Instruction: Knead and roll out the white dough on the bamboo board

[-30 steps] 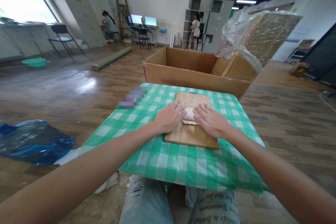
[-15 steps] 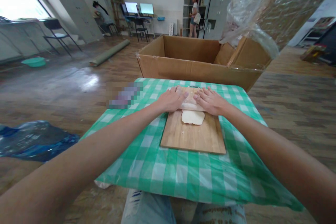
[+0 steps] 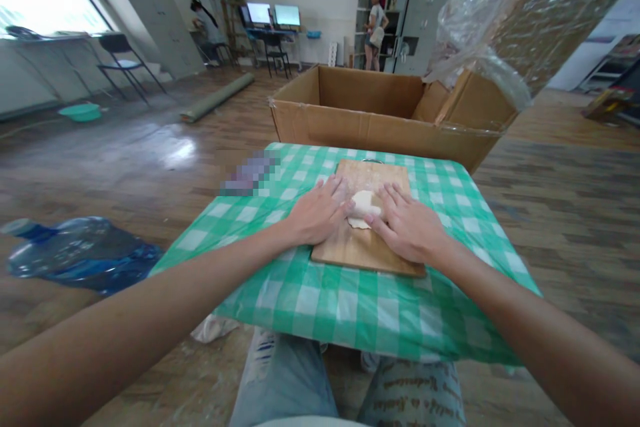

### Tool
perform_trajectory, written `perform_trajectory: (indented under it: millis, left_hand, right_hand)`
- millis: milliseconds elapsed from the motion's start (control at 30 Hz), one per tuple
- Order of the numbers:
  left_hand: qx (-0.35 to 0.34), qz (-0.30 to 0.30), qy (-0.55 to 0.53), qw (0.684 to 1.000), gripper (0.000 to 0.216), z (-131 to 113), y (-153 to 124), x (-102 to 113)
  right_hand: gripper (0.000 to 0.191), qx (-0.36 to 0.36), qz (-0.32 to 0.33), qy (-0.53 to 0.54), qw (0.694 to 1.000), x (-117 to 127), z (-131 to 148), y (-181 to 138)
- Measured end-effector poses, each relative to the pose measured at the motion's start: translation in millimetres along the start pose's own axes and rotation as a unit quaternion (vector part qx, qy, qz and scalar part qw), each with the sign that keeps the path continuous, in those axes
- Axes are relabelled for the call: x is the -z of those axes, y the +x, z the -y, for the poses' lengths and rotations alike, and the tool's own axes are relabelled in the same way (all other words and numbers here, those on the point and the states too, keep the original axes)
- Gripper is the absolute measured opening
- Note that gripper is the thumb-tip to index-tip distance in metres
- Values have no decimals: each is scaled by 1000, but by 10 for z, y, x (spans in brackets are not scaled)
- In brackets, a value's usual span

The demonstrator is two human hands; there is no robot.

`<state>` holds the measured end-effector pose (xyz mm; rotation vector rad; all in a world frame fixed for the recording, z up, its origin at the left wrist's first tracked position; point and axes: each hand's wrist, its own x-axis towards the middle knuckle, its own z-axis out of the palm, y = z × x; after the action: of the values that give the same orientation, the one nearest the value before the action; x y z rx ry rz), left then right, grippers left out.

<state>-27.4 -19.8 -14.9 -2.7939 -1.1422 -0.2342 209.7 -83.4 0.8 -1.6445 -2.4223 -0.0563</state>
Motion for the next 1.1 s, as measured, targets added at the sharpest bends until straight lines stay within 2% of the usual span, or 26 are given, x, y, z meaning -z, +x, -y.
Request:
perform_trajectory:
  millis: [200,333,533,867,1000,1100]
  left_hand:
    - [19,-32,-4,999,67,-190,-303,78]
    - [23,-21,-8,999,70,-224,-291,121]
    - [38,-28,-10,999,73,-98,23,75]
    - [59,-2,-10,998,69,216,622,-32]
    - [80,9,-20,997,70,374,840,-109]
    - [64,8,-13,998,69,428,903,-146]
  right_hand:
    - [89,34,-5,17,999,-21,108,-294]
    - [85,33,23,49,998,-13,13,-274]
    - [75,34,69,99,992,-24,-303,66]
    - [78,17,68,93,993,-191,-770,744]
    - [77,11,73,72,995,-222,-879,938]
    - [77,-14,76,63,995,-212,-867,938]
